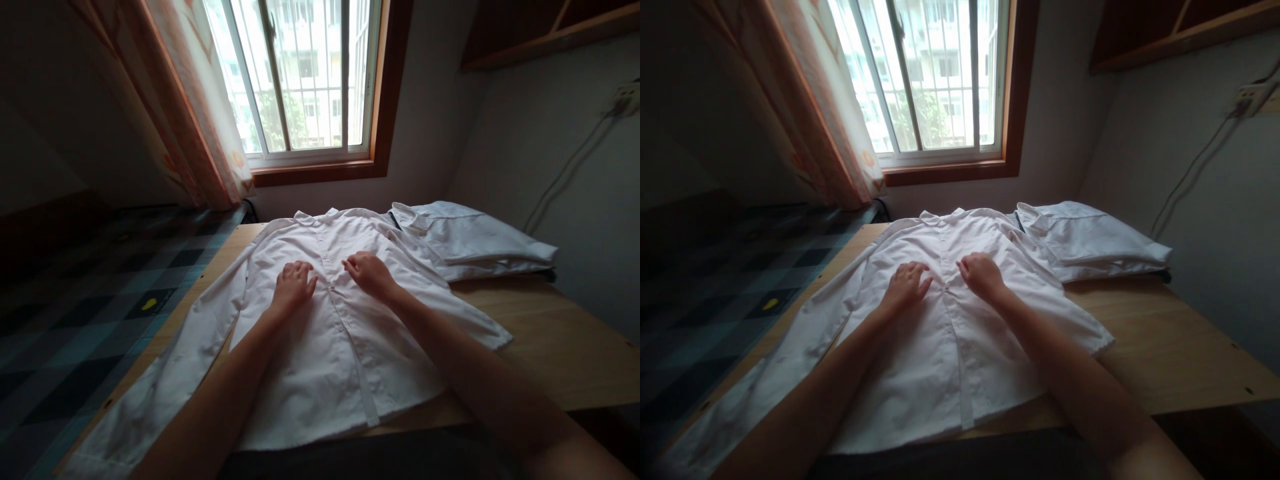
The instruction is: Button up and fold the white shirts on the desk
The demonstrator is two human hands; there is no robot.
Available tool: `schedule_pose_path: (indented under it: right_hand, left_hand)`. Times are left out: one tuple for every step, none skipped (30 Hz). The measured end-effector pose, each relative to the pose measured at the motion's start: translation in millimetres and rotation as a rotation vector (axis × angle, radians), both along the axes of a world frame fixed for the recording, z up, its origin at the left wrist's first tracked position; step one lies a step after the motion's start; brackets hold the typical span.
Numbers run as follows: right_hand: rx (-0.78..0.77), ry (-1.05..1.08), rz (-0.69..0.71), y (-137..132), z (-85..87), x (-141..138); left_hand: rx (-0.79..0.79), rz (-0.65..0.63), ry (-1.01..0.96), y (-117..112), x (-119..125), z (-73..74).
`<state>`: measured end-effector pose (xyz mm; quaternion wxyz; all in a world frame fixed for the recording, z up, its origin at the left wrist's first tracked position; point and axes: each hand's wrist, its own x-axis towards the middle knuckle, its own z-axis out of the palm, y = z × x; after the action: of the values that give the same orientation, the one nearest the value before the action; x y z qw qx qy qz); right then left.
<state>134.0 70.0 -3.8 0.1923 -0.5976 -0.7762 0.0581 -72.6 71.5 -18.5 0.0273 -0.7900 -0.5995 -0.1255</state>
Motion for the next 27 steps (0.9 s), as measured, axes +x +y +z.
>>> schedule_pose_path:
  right_hand:
    - [0.036,-0.059,-0.040,1,1.9,8]
    - [0.039,-0.116,-0.071,3,1.4,17]
    - [0.007,-0.161,-0.090,5,-1.6,25]
    - [-0.052,-0.190,-0.098,7,-6.7,33]
    - [-0.122,-0.204,-0.100,9,-13.4,40]
    - [-0.189,-0.208,-0.100,11,-20.9,47]
    - [-0.241,-0.204,-0.101,13,-28.3,51]
    - [-0.271,-0.197,-0.104,16,-35.0,55]
    - [-0.279,-0.192,-0.111,19,-40.3,57]
    - [-0.270,-0.190,-0.120,23,-44.1,58]
    - [-0.252,-0.190,-0.128,27,-46.4,58]
    - [-0.233,-0.190,-0.135,32,-47.4,58]
    - [-0.219,-0.190,-0.142,37,-47.5,57]
    - [-0.209,-0.191,-0.146,42,-47.0,56]
    - [-0.202,-0.192,-0.147,46,-46.3,55]
    - [-0.196,-0.192,-0.147,50,-45.7,54]
    - [-0.191,-0.192,-0.146,53,-45.2,54]
    - [-0.188,-0.192,-0.144,55,-45.0,54]
    - [-0.183,-0.191,-0.141,55,-45.2,55]
    - [-0.178,-0.189,-0.136,55,-45.5,56]
    - [-0.171,-0.187,-0.127,55,-46.0,58]
    - [-0.163,-0.187,-0.116,53,-46.6,61]
    - [-0.155,-0.187,-0.102,51,-47.4,65]
    - [-0.148,-0.189,-0.087,48,-48.1,69]
    - [-0.140,-0.190,-0.075,45,-49.0,74]
    - [-0.132,-0.192,-0.067,42,-49.8,78]
    - [-0.123,-0.194,-0.065,38,-50.5,82]
  left_hand:
    - [-0.031,0.007,-0.001,1,-3,-0.4]
    - [-0.080,0.008,0.002,2,-6,-1.4]
    - [-0.135,0.007,0.012,4,-8,-3.0]
    - [-0.185,0.008,0.026,6,-9,-4.7]
    - [-0.221,0.012,0.041,9,-10,-6.5]
    - [-0.241,0.015,0.055,13,-11,-8.1]
    - [-0.253,0.016,0.066,17,-10,-9.4]
    - [-0.263,0.015,0.074,23,-10,-10.3]
    - [-0.272,0.013,0.080,28,-10,-10.8]
    - [-0.279,0.011,0.083,35,-9,-10.9]
    - [-0.280,0.010,0.084,41,-9,-10.9]
    - [-0.278,0.014,0.086,46,-9,-10.9]
    - [-0.271,0.022,0.087,51,-9,-11.0]
    - [-0.259,0.030,0.087,55,-9,-11.4]
    - [-0.243,0.038,0.086,57,-9,-12.0]
    - [-0.224,0.041,0.084,58,-9,-12.8]
    - [-0.204,0.040,0.082,58,-10,-13.9]
    - [-0.185,0.036,0.079,57,-11,-14.9]
    - [-0.172,0.030,0.077,55,-13,-15.9]
    - [-0.167,0.023,0.076,52,-15,-16.5]
    - [-0.171,0.016,0.076,48,-16,-16.7]
    - [-0.180,0.008,0.076,44,-18,-16.5]
    - [-0.190,-0.002,0.075,40,-21,-15.7]
    - [-0.199,-0.015,0.075,35,-23,-14.5]
    - [-0.202,-0.031,0.074,30,-25,-13.1]
    - [-0.200,-0.045,0.073,24,-27,-11.7]
    - [-0.194,-0.056,0.073,19,-29,-10.6]
